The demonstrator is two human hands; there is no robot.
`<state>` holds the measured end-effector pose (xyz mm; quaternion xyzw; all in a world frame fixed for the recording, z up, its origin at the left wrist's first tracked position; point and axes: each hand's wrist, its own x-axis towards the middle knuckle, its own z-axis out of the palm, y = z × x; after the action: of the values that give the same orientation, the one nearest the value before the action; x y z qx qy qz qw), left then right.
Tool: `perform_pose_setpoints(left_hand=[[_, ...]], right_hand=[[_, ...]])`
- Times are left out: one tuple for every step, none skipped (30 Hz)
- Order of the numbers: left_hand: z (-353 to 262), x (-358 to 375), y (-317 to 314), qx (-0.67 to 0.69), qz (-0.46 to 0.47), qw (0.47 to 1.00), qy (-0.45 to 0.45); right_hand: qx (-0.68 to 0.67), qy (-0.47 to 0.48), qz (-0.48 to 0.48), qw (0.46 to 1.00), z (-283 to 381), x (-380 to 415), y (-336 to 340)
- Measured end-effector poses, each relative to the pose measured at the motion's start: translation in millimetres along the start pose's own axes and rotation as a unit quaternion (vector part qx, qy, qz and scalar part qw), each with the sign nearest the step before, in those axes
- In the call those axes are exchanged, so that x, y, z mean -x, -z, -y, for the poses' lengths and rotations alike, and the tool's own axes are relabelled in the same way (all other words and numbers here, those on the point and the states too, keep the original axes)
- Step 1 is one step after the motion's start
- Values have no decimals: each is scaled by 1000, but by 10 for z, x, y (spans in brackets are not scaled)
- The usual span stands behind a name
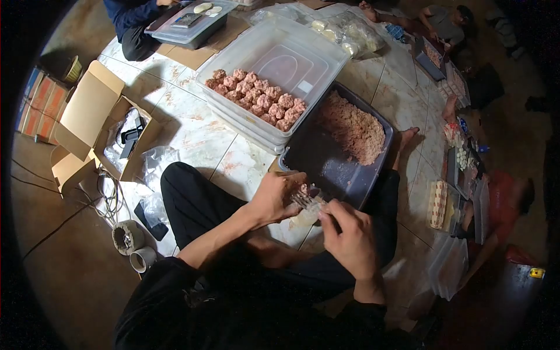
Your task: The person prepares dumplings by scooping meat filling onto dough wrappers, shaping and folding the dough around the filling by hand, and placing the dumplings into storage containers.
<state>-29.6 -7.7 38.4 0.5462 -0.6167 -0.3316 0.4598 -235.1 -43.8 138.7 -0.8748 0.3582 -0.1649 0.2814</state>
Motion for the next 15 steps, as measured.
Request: perform_pose_setpoints(left_hand=[[125,17,-4,-59,-2,998,-18],[153,4,-9,-56,-38,997,-44],[114,4,-26,-51,-68,994,-66],[54,22,-72,-42,-98,991,-85],[-21,11,-120,-43,-126,987,-85],[-29,16,-102,-82,-129,984,-92],[-26,19,-76,-121,-132,979,-98],[-28,26,-47,-160,-137,972,-101],[-54,34,-6,-166,-134,971,-112],[6,18,-54,-150,-168,968,-113],[111,5,-147,-134,-200,964,-114],[132,-42,-168,-120,-232,958,-119],[126,-48,-177,-64,-231,970,-42],[134,-67,-187,2,-220,975,-16],[134,-70,-204,70,-206,976,13]], right_hand=[[-6,-21,-17,1000,58,7,72],[-12,-40,-33,999,106,-11,121],[-1,-38,-86,996,166,-11,101],[-3,-36,-56,998,177,11,30],[-4,-30,-26,999,147,17,-56],[-5,-22,-1,1000,128,0,-111],[-38,-29,-28,998,160,-22,-33],[-43,-21,-48,998,118,11,22],[-30,-19,-37,999,152,28,-2],[-16,-16,-26,999,179,34,-13],[-22,-10,-20,1000,186,41,-4],[-29,-2,-20,999,188,26,-8],[-35,11,-20,999,184,-16,-11],[-7,-40,-37,998,215,-5,120],[-10,-51,-95,994,168,-5,147]])
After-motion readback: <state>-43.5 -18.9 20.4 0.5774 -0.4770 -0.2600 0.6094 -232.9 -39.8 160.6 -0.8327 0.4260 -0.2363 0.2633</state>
